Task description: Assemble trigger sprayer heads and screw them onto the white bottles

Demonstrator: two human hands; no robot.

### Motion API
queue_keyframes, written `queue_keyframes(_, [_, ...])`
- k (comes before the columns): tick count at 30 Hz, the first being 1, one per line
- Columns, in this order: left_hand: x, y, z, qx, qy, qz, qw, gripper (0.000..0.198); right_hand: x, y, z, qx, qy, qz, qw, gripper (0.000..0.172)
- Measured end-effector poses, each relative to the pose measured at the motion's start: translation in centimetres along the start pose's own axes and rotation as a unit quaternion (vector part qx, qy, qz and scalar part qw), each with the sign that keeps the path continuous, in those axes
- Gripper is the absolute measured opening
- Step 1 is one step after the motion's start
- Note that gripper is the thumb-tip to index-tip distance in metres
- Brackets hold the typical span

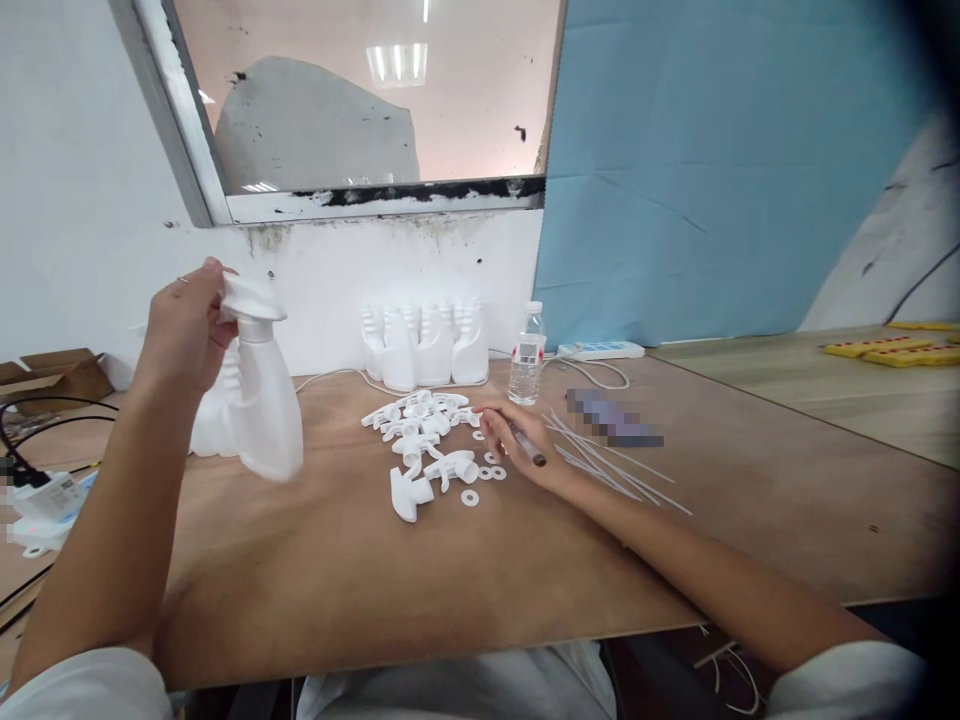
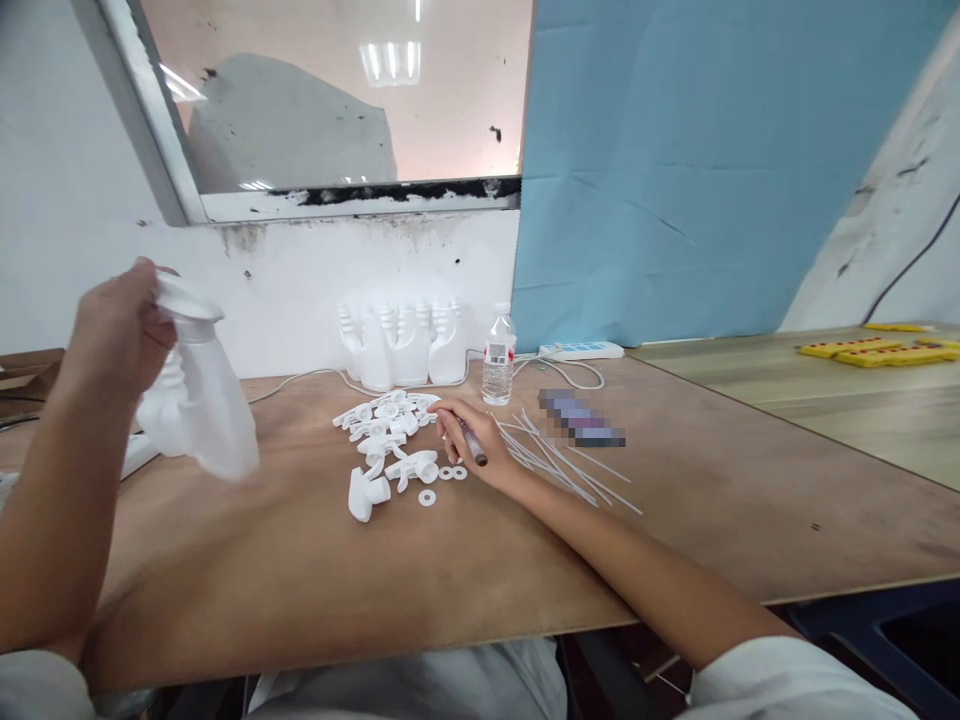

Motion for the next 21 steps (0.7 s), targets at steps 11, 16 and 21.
queue_keyframes(11, [-1.2, -11.3, 14.0, -0.291, 0.299, 0.046, 0.908, 0.051, -1.1, -0.8, 0.5, -0.030, -0.104, -0.105, 0.989, 0.035])
queue_keyframes(16, [-1.2, -14.0, 19.5, -0.391, 0.305, 0.073, 0.865, 0.049, -2.1, -1.7, 0.9, -0.103, -0.090, -0.126, 0.982, 0.048])
queue_keyframes(21, [-2.2, -15.2, 22.1, -0.437, 0.264, 0.065, 0.858, 0.049, -3.1, -3.2, 1.2, -0.188, -0.079, -0.138, 0.969, 0.058])
Point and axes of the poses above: each hand's wrist, its own z-axis away from the middle knuckle, its own y-axis out of the back of the hand, x = y × z, the point moved 6 cm from there along -z, towards the middle knuckle, and after that the axes turned 1 degree about x, right-handed, at the moved point
